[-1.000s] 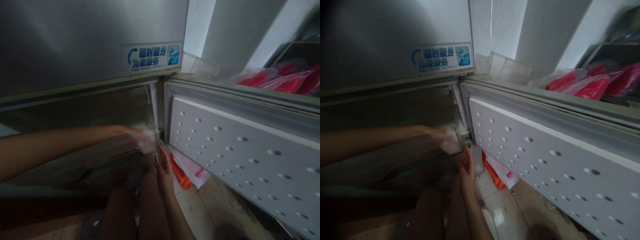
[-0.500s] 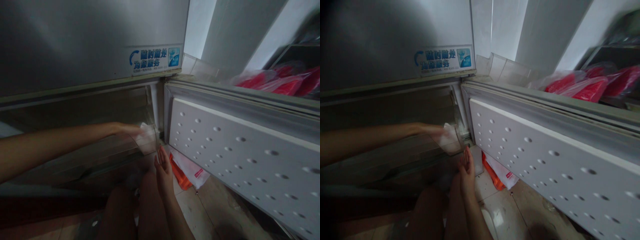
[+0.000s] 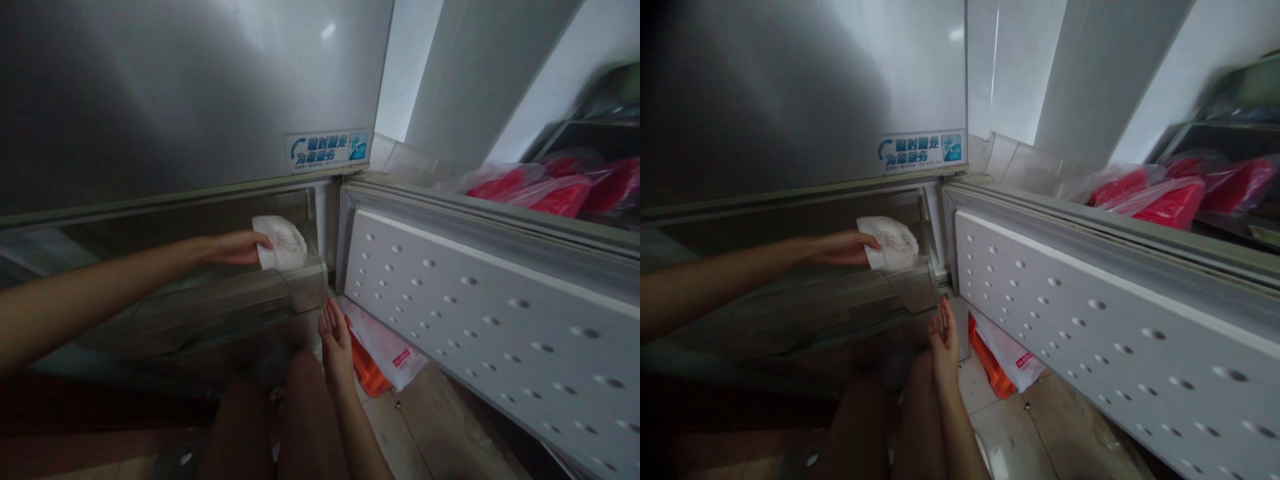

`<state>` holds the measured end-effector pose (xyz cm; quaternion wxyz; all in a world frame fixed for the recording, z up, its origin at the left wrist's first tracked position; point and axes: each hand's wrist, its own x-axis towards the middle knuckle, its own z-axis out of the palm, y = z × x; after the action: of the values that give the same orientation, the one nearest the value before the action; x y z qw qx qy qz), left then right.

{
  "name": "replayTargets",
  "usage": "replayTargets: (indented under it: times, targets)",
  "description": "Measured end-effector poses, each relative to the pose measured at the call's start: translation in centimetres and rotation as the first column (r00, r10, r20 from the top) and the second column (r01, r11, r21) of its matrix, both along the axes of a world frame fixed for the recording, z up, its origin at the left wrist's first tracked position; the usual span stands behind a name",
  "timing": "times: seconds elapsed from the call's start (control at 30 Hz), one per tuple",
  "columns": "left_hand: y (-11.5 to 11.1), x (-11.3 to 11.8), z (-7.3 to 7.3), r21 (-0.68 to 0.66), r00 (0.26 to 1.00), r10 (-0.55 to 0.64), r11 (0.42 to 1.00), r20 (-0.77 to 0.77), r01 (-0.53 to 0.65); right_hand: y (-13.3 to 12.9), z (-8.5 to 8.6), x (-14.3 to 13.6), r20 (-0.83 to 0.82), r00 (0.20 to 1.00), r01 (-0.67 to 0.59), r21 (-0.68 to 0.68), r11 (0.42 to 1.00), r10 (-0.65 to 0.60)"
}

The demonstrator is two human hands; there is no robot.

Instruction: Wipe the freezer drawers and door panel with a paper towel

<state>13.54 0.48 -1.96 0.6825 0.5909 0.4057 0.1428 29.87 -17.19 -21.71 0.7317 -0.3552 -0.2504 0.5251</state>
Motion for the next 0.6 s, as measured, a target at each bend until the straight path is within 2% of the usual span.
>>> replayTargets:
  times: [0.23, 0.3, 0.43, 0.6]
  targets:
    - [-2.3, -3.0, 2.4, 0.072, 0.993, 0.038, 0.996, 0.111, -0.046, 0.6, -0.6, -0.1, 0.018, 0.999, 0.047, 0.001, 0.999, -0.047]
    - [-3.4, -3.2, 3.1, 0.073, 0.978, 0.137, 0.986, 0.156, -0.15, 0.7, -1.1, 0.1, 0.061, 0.997, 0.045, 0.007, 0.999, -0.046]
    - [-5.8, -3.3, 4.2, 0.005, 0.898, 0.363, 0.927, 0.247, -0.376, 0.6, -1.6, 0.7, 0.17, 0.984, 0.047, -0.022, 0.999, -0.042]
    - [-8.4, -3.4, 4.8, -0.124, 0.813, 0.493, 0.869, 0.31, -0.479, -0.4, -0.7, 1.1, 0.293, 0.947, 0.151, -0.034, 0.988, -0.134]
